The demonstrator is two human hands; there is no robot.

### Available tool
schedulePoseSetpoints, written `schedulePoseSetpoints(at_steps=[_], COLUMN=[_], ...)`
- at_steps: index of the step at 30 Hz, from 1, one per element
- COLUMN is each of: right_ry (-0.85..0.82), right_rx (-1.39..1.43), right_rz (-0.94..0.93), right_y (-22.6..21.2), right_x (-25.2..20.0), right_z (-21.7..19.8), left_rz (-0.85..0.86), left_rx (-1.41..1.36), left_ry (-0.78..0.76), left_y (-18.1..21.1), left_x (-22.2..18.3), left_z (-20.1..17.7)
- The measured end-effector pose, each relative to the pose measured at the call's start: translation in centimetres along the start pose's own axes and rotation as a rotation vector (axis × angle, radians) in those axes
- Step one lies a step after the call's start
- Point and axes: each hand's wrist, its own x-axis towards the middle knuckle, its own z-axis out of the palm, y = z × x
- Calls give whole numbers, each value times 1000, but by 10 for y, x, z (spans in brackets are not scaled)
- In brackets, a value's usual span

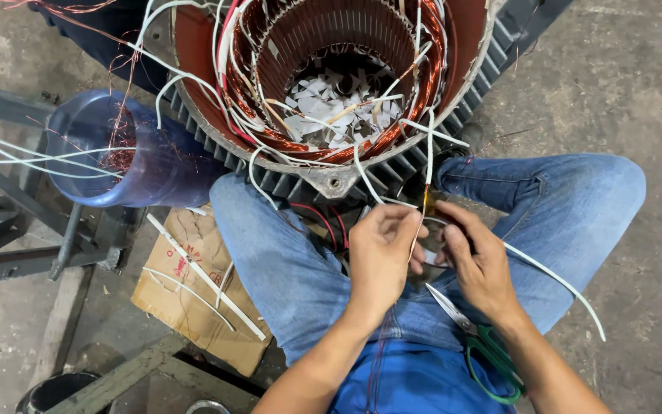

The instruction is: Repairing and rewinding an electric motor stator by splicing and taping wires.

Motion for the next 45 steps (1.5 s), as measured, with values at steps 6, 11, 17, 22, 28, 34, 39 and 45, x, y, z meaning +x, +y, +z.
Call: schedulePoseSetpoints(at_steps=[6, 11, 17, 22, 28, 34, 39, 45], right_ry=[-69, -347, -237, -259, -441, -222, -414, -340], right_rx=[-8, 926, 1008, 1161, 1592, 1623, 1580, 1179], right_rz=[-239, 68, 234, 216, -111, 64, 28, 225], right_y=[23, 62, 71, 69, 61, 50, 12, 60], right_x=[1, 7, 6, 15, 4, -4, 7, 43], right_z=[6, 5, 31, 51, 71, 83, 72, 43], left_rz=[-77, -102, -209, -217, -288, -280, -231, -279], left_rx=[-374, -603, -872, -999, -1165, -1277, -1356, -1412], left_ry=[-54, -71, -271, -481, -574, -741, -826, -850], left_y=[-28, -43, -63, -68, -70, -62, -75, -86], left_x=[-13, -23, -30, -28, -29, -26, -20, -14], left_z=[4, 14, 23, 14, 12, 11, 7, 6])
